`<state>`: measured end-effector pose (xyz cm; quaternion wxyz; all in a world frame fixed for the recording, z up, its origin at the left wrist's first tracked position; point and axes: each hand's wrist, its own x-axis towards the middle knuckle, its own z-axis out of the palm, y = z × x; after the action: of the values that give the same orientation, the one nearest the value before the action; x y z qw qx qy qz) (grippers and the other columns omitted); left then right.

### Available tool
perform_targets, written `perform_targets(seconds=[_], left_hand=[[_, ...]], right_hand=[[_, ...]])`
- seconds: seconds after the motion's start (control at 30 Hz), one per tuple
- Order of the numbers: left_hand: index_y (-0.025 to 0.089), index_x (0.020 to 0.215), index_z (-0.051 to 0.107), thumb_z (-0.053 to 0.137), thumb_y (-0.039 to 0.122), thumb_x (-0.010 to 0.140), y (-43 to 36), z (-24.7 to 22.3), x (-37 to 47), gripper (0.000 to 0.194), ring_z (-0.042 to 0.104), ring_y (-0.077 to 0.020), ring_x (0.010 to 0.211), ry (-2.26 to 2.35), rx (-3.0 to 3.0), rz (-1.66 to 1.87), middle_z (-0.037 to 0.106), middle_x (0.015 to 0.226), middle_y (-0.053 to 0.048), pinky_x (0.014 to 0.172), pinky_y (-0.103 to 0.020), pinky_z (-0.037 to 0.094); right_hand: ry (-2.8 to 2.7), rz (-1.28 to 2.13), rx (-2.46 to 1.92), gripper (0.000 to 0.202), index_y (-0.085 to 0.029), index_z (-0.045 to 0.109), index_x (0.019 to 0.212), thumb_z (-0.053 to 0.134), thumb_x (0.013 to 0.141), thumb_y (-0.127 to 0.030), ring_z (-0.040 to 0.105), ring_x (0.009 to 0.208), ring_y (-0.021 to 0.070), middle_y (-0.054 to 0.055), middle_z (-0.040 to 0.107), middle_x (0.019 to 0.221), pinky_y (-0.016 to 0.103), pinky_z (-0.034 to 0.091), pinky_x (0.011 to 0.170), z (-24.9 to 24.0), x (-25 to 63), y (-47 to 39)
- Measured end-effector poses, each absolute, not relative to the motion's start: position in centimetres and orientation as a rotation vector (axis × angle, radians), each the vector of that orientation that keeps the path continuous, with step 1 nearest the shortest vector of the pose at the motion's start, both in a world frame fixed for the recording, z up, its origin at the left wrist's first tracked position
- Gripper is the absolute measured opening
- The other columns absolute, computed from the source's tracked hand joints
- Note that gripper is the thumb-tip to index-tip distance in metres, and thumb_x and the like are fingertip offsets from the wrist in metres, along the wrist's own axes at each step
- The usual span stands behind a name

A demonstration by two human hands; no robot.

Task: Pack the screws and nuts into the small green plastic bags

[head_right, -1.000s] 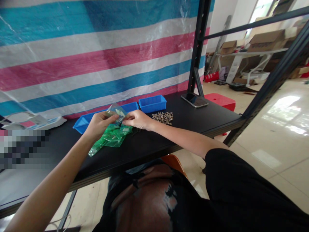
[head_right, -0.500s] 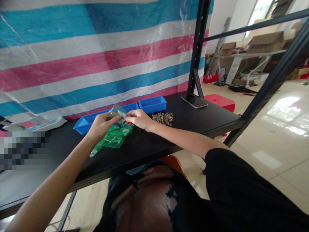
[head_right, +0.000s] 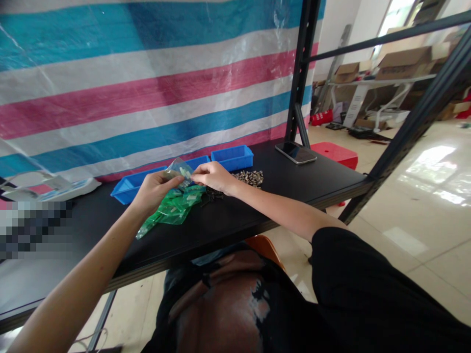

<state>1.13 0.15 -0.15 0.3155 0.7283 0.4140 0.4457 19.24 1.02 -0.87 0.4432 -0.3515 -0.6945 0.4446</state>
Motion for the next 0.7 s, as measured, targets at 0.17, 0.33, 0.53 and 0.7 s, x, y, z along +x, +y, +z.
perform_targets(seconds=[0.17, 0.33, 0.53, 0.7], left_hand=[[0.014, 0.069, 0.066, 0.067, 0.037, 0.068, -0.02, -0.06, 1.18, 0.024, 0.053, -0.0109, 0.057, 1.116, 1.913, 1.192, 0.063, 0.064, -0.001, 0.056, -0.022, 0.040], [0.014, 0.068, 0.067, 0.066, 0.038, 0.067, -0.09, 0.00, 1.31, 0.024, 0.052, -0.0111, 0.057, 1.110, 1.919, 1.193, 0.063, 0.063, -0.001, 0.055, -0.022, 0.039], [0.013, 0.069, 0.066, 0.068, 0.041, 0.066, -0.10, -0.06, 1.38, 0.028, 0.051, -0.0106, 0.057, 1.097, 1.890, 1.174, 0.063, 0.063, 0.000, 0.055, -0.022, 0.038], [0.013, 0.070, 0.067, 0.068, 0.041, 0.066, -0.14, -0.06, 1.41, 0.028, 0.051, -0.0114, 0.058, 1.113, 1.882, 1.202, 0.063, 0.064, -0.001, 0.055, -0.022, 0.038]], right_hand=[[-1.824, 1.001, -0.847, 0.009, -0.012, 0.057, 0.070, 0.056, 0.077, -0.018, 0.051, 0.059, 0.0094, 0.000, 0.057, 0.062, 0.023, 0.039, 0.056, -1.24, 19.23, 1.23], [-1.946, 0.901, -0.842, 0.010, -0.013, 0.054, 0.074, 0.052, 0.082, -0.019, 0.051, 0.059, 0.0101, -0.001, 0.053, 0.062, 0.024, 0.039, 0.059, -1.54, 19.26, 1.39], [-2.007, 0.820, -0.892, 0.012, -0.014, 0.048, 0.076, 0.045, 0.086, -0.018, 0.048, 0.056, 0.0091, -0.003, 0.050, 0.060, 0.023, 0.037, 0.057, -1.51, 19.17, 0.84], [-2.022, 0.842, -0.905, 0.012, -0.014, 0.049, 0.076, 0.046, 0.086, -0.019, 0.048, 0.056, 0.0084, -0.002, 0.051, 0.059, 0.022, 0.037, 0.056, -1.25, 19.20, 0.62]])
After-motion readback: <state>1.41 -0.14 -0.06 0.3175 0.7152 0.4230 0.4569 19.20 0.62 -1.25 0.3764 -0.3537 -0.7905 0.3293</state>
